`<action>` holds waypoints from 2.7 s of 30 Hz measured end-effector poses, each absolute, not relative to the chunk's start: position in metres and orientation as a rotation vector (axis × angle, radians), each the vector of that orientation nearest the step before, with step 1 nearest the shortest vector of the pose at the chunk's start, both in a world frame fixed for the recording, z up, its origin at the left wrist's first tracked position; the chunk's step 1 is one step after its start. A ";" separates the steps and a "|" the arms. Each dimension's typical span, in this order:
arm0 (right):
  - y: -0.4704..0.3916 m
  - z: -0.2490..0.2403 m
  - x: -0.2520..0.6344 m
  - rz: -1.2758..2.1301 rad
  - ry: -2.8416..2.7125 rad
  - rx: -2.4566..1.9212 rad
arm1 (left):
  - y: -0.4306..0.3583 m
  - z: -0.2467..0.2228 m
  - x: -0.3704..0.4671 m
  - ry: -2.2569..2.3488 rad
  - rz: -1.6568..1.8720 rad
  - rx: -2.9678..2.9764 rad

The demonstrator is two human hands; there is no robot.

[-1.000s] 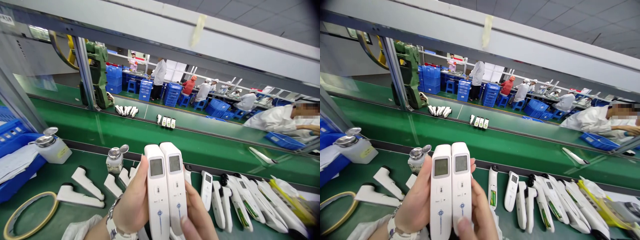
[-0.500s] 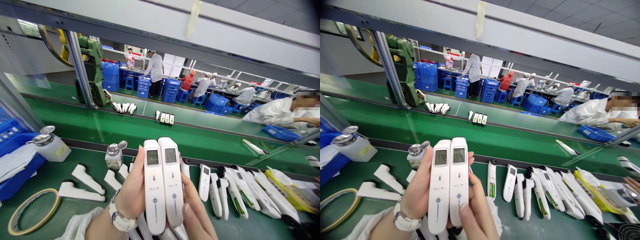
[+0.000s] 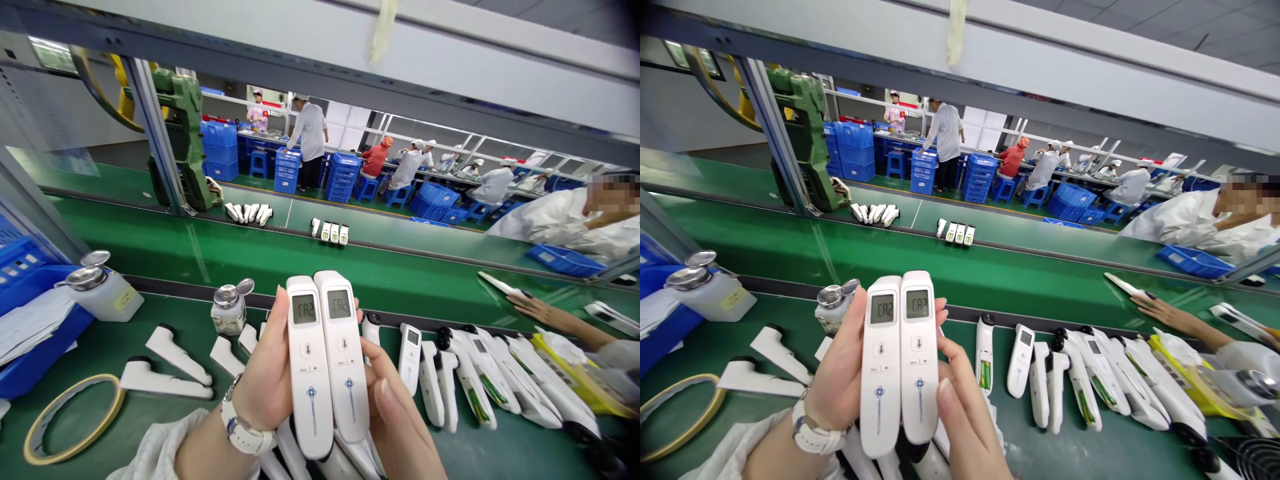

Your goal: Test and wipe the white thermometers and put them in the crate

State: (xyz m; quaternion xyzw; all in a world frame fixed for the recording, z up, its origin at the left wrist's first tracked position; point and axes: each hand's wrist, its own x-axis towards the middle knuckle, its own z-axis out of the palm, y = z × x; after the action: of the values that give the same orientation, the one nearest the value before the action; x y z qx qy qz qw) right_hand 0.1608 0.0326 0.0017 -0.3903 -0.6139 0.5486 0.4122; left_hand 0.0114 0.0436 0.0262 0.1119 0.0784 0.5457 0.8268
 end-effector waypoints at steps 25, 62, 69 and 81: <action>0.030 -0.002 0.164 1.156 -1.582 -1.089 | 0.038 0.026 0.025 0.400 1.425 0.352; 0.040 -0.005 0.155 1.601 -1.339 -0.878 | 0.047 0.025 0.010 0.570 1.370 0.476; 0.039 -0.007 0.157 1.714 -1.264 -0.806 | 0.048 0.025 0.007 0.440 1.376 0.465; 0.039 -0.002 0.151 1.834 -1.027 -0.779 | 0.049 0.026 0.003 0.514 1.361 0.425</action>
State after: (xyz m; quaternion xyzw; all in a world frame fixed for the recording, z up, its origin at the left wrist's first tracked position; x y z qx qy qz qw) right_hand 0.1513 0.0393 -0.0017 -0.3130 -0.4126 0.7368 0.4347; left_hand 0.0035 0.0495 0.0263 0.1929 0.2331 0.6173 0.7262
